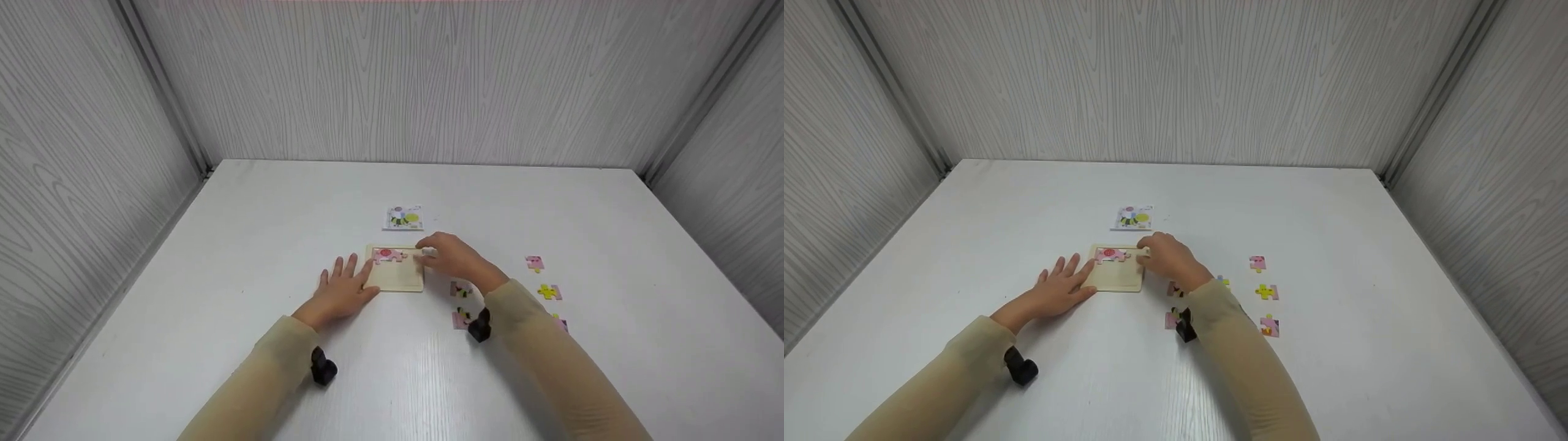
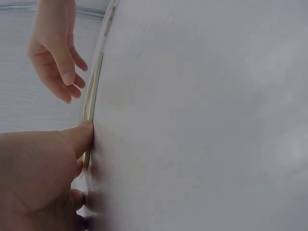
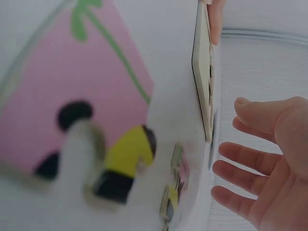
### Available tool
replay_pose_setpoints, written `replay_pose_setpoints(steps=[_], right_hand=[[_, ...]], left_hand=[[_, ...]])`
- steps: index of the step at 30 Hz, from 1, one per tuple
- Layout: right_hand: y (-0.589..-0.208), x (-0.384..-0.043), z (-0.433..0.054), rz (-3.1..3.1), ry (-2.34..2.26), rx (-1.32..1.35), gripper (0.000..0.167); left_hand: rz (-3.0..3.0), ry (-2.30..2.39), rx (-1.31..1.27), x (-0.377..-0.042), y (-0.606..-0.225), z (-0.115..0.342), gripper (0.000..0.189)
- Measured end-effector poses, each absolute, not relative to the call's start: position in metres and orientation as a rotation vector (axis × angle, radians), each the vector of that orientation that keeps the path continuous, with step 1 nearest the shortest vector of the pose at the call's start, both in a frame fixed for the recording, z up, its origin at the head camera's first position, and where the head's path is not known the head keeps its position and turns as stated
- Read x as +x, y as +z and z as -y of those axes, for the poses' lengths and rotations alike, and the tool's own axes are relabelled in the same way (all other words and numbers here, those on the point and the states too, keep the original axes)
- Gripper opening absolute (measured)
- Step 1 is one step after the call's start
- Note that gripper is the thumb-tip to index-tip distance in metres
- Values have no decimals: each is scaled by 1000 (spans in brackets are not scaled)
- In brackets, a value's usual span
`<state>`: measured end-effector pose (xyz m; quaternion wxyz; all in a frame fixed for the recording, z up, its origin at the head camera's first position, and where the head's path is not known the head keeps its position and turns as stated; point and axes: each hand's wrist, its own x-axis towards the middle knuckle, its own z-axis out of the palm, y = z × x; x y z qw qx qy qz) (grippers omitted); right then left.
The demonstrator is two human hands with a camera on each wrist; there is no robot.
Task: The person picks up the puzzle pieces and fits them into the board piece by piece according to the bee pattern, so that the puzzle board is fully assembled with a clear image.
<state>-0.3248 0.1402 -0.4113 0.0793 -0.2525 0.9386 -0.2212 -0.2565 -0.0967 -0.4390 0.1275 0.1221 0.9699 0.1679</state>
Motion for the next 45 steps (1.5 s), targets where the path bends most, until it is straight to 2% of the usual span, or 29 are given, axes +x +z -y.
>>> replay_pose_setpoints(steps=[29, 45], right_hand=[[-397, -306, -206, -2887, -841, -796, 32], [-404, -290, -267, -2978, -887, -795, 36]], left_hand=[[-2832, 494, 370, -252, -434, 97, 65], [-2831, 479, 377, -256, -437, 95, 65]])
